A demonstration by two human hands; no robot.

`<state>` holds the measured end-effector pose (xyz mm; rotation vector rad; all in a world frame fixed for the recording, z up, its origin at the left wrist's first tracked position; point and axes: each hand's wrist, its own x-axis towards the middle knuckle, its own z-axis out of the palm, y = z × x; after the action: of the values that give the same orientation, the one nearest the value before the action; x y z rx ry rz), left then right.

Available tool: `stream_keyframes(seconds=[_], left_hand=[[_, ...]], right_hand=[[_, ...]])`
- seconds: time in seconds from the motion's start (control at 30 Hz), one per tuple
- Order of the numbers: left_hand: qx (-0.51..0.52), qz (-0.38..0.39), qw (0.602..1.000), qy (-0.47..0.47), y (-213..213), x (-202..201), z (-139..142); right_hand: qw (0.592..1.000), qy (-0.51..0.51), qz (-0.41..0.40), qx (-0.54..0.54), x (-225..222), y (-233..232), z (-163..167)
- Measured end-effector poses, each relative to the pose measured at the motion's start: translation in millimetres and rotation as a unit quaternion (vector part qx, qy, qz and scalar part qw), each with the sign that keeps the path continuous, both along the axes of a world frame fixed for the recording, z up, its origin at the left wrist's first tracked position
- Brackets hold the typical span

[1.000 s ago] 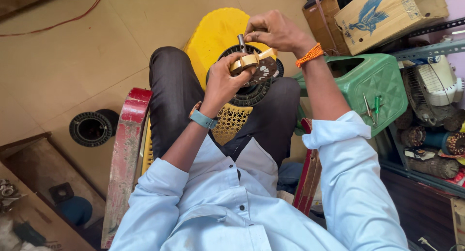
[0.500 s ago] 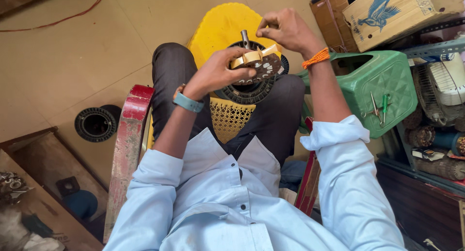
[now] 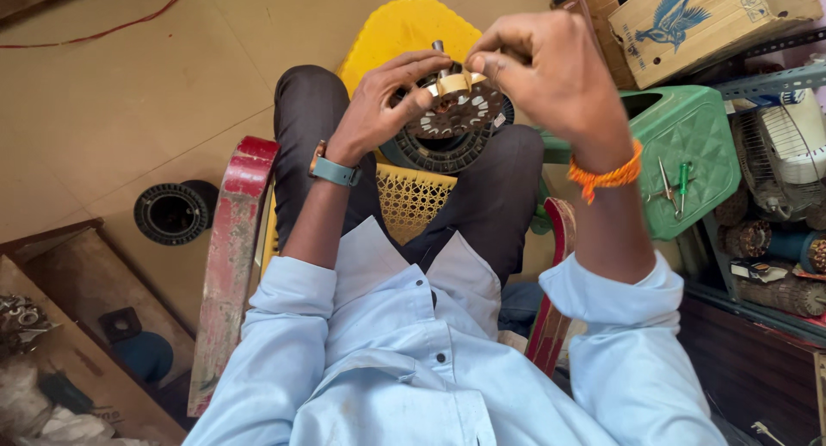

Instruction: The person sits in a chair with an electric motor armature assembly on their lap and works on it by hand, fitting a brass component onto the shaft and turning the part. They pick up a green-handled screwdriver from a nearby stool and use it on the assembly, then continue positioning parts by hand.

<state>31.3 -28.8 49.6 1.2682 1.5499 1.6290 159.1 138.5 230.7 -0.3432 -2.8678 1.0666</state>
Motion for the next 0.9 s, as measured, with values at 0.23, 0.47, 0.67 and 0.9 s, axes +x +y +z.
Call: stream_keyframes(seconds=[0.23,0.47,0.67,0.9], left_hand=[[0.065,0.034,0.986,-0.148,4.9,16.4,-16.7],[-0.071,0.075,0.982,-0.16,25.6,10.0,-37.3],[-0.159,0.047,0.976,-0.144,34.1,-6.6,-43.1],[-0.177,0.016,0.967,-0.18,26.6,-15.5,-11.5]], right_hand=[[0.996,0.019,-0.087,-0.012,35.6,-55.4,-34.7],[0.968,-0.022,-0.234,-0.086,82.3,-68.8,-73.5],[0.956,-0.041,-0.27,-0.104,113.9,-78.8,-112.4],[0.935,-0.018,-0.317,-0.161,147.3,-70.1,-153.2]])
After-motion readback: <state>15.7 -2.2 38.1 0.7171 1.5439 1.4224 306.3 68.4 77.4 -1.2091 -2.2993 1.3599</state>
